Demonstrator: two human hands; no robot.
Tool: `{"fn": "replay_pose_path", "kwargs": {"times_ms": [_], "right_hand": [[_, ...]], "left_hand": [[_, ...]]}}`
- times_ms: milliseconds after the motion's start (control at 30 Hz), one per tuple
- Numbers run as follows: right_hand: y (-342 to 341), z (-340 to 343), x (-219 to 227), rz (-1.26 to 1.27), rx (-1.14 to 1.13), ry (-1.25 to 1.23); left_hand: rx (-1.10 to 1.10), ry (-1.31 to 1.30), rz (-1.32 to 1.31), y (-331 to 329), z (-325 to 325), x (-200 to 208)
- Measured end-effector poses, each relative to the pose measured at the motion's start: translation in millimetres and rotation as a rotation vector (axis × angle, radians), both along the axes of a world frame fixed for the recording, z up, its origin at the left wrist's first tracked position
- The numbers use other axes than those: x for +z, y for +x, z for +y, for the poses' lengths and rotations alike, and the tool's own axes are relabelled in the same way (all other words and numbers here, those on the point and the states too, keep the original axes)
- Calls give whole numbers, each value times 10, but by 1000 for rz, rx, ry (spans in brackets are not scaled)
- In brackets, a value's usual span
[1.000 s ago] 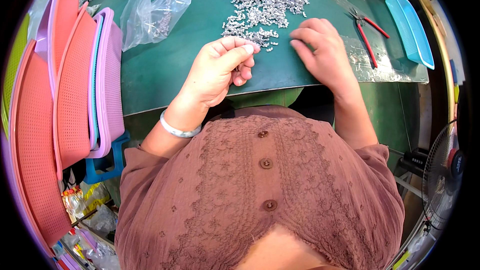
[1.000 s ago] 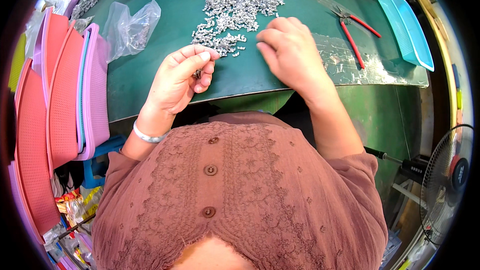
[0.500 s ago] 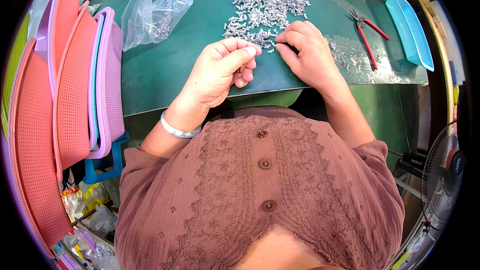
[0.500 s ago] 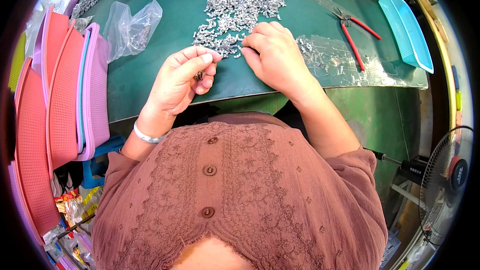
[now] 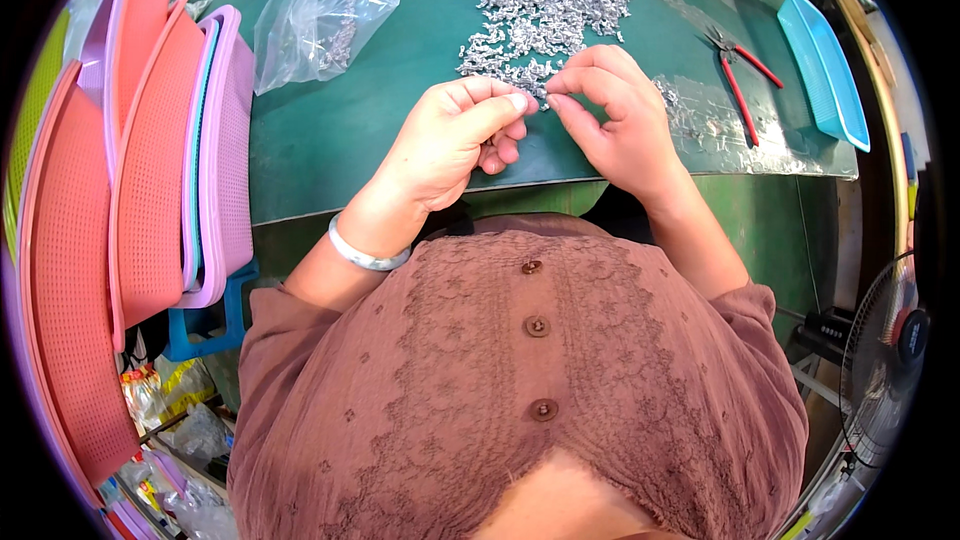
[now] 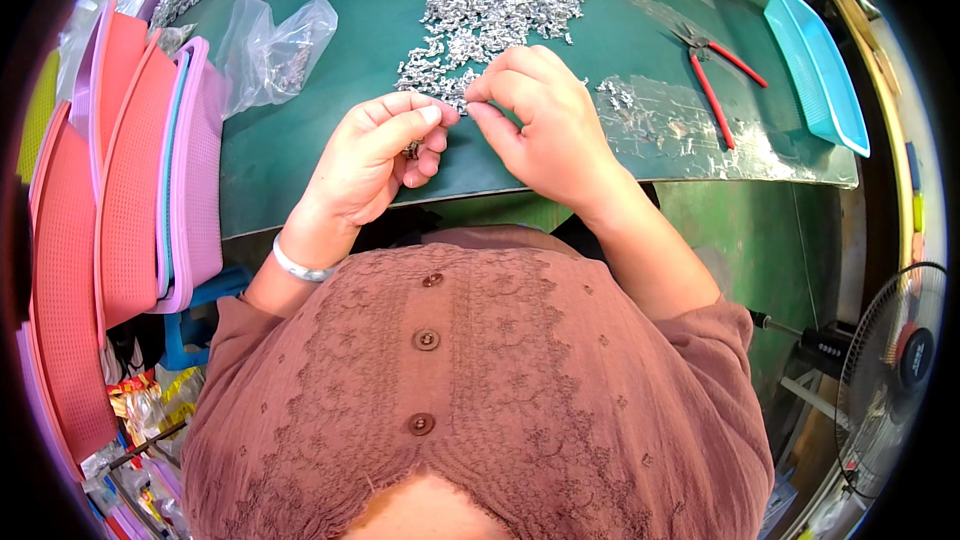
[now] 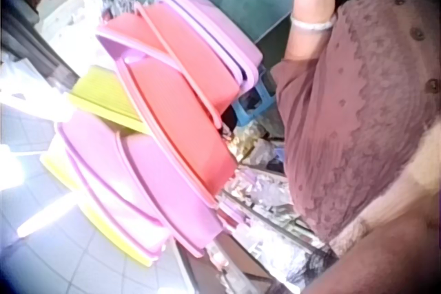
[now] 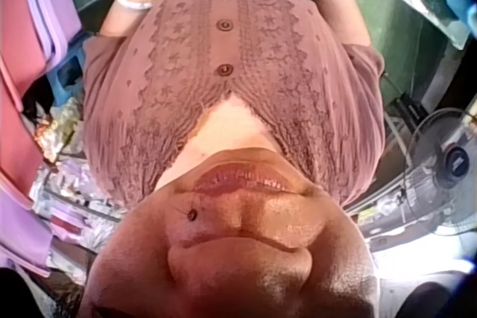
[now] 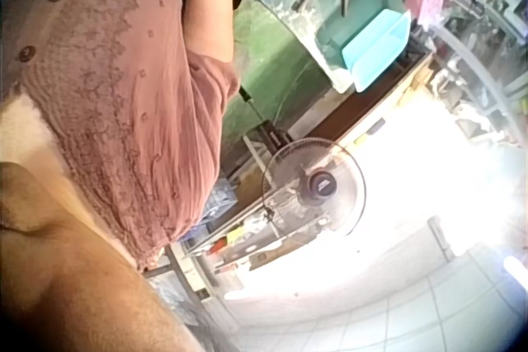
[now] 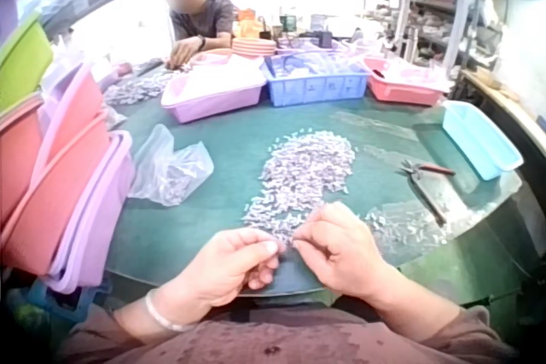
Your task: The person sits at a green workbench and assembles small silver metal components by hand. They pick up individual pieces from a pile, connect them, and occasionally use red-handled pliers to manipulate the parts. The assembled items are placed into a clear plastic bag.
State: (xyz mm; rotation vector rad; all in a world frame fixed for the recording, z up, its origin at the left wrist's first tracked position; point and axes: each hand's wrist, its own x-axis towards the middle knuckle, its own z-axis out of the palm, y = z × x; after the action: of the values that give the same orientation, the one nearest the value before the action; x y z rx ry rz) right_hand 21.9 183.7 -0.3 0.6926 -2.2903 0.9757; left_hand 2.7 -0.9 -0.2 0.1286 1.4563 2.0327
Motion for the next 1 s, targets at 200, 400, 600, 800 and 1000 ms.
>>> {"fn": "replay_pose_path", "kwargs": {"times_ms": [200,400,600,800,1000], "right_hand": [[29,-81,47,65,62,10],[54,-66,58,3,33,-47],[52,10,17,-108,95,-82],[67,-24,11,-170,104,-141],[80,-35,5,-169,92,-154]], "left_hand": [[-1,26,3,-4,-7,-17],[4,27,8,-3,-11,-27],[16,5,42,11,5,-31],[45,-26,77,42,23,-40],[45,-7,71,40,11,-46]]}}
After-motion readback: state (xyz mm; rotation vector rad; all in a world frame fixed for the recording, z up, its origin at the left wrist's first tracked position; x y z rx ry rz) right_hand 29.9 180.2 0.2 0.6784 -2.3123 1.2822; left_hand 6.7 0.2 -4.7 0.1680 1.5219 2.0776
